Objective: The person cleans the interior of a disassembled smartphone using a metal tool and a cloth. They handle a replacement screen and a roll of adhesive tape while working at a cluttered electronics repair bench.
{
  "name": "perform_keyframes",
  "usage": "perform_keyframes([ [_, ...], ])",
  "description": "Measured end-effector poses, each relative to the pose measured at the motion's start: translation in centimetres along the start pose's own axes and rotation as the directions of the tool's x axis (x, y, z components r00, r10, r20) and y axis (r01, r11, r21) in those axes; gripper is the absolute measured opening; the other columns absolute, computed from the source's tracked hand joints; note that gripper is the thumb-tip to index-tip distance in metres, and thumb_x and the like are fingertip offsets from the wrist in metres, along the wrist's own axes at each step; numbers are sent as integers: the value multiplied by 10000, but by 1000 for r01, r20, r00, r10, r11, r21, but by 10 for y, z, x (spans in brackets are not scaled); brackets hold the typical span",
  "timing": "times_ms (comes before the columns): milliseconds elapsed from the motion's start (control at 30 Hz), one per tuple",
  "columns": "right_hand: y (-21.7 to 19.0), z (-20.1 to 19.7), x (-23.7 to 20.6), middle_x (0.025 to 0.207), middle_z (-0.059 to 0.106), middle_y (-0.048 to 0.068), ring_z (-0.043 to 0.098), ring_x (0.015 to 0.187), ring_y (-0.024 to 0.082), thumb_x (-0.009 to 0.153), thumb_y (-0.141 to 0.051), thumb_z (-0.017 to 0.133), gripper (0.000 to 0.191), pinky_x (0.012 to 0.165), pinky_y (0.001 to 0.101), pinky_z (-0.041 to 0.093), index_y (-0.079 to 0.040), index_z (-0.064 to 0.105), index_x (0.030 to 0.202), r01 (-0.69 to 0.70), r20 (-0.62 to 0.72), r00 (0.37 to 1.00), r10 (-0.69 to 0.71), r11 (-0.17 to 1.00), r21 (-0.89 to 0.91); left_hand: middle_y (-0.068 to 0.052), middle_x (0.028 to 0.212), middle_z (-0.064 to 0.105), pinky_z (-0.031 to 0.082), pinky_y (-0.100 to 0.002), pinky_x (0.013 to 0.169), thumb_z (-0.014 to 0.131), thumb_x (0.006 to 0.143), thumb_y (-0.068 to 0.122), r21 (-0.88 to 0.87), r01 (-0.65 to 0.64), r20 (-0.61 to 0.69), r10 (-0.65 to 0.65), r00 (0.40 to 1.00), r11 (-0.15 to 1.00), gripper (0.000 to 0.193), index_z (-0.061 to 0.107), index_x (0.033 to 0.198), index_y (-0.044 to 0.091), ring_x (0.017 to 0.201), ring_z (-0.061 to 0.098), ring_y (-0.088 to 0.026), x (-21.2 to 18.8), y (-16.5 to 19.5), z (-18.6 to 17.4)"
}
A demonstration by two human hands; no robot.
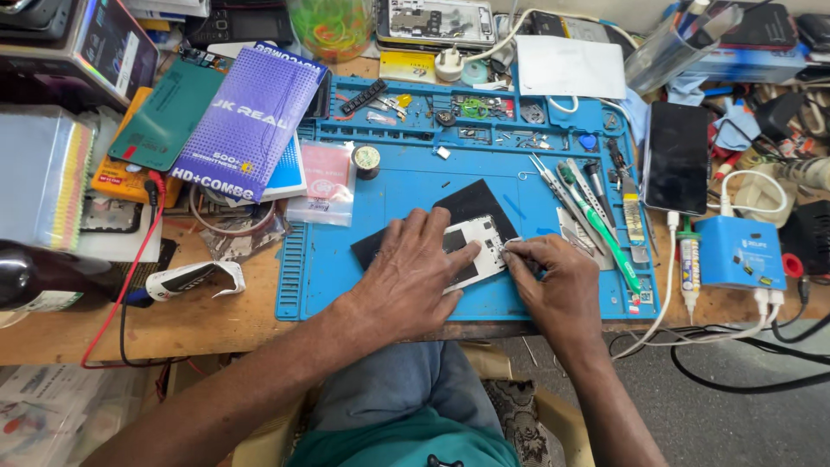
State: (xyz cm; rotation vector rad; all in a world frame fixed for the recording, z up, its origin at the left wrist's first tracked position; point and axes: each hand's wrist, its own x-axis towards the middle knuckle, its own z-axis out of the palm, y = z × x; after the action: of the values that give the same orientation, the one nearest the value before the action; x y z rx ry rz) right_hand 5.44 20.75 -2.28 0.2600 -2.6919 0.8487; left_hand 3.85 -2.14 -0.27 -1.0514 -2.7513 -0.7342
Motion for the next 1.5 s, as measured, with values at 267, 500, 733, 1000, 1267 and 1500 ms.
perform_keyframes([
  [267, -17, 12, 35, 886, 707, 159, 685, 741, 303, 913, -90, 759, 82, 668, 410, 533, -26, 776, 961, 98, -17, 995, -100, 991, -94, -250, 1107, 479, 456, -500, 903, 741, 716, 186, -73, -7, 32, 10, 999, 997, 618, 651, 1309, 36, 1034, 472, -386, 4, -4, 3],
  [500, -18, 8, 25, 834, 707, 179, 697, 704, 300, 881, -118, 756, 115, 656, 421, 542, -8, 771, 907, -28, 52, 998, 37, 986, -166, -248, 1125, 480, 459, -505, 897, 759, 718, 220, -62, -29, 9, 30, 1000, 998, 606, 670, 1291, 41, 1052, 473, -382, 3, -6, 5],
  [733, -14, 9, 42, 807, 727, 191, 718, 701, 320, 825, -187, 756, 192, 681, 421, 560, 2, 776, 856, -62, 110, 991, 82, 983, -170, -243, 1128, 484, 461, -505, 905, 761, 706, 230, -70, -14, 34, 16, 999, 997, 620, 662, 1290, 45, 1058, 470, -388, 2, -8, 3],
  [1000, -14, 9, 45, 826, 722, 219, 718, 737, 346, 845, -190, 746, 210, 694, 438, 559, 16, 769, 881, -51, 113, 991, 66, 990, -131, -234, 1112, 482, 461, -507, 898, 756, 727, 236, -54, -25, 58, 28, 998, 998, 612, 652, 1301, 51, 1046, 465, -381, 3, -9, 4],
  [1267, -14, 9, 37, 847, 711, 242, 702, 756, 389, 873, -210, 750, 225, 696, 474, 547, 14, 766, 870, -43, 97, 993, 68, 970, -240, -218, 1139, 475, 457, -497, 912, 758, 726, 247, -68, -4, 49, 7, 999, 998, 599, 658, 1290, 71, 1076, 457, -380, 1, -8, 1],
  [1500, -9, 9, 53, 859, 738, 184, 718, 738, 285, 909, -120, 743, 153, 674, 377, 559, 18, 770, 970, 39, 11, 999, -39, 999, 2, -213, 1121, 486, 459, -495, 905, 751, 738, 228, -54, -41, 23, 42, 999, 998, 595, 661, 1305, 72, 1045, 470, -377, -2, -6, -1],
])
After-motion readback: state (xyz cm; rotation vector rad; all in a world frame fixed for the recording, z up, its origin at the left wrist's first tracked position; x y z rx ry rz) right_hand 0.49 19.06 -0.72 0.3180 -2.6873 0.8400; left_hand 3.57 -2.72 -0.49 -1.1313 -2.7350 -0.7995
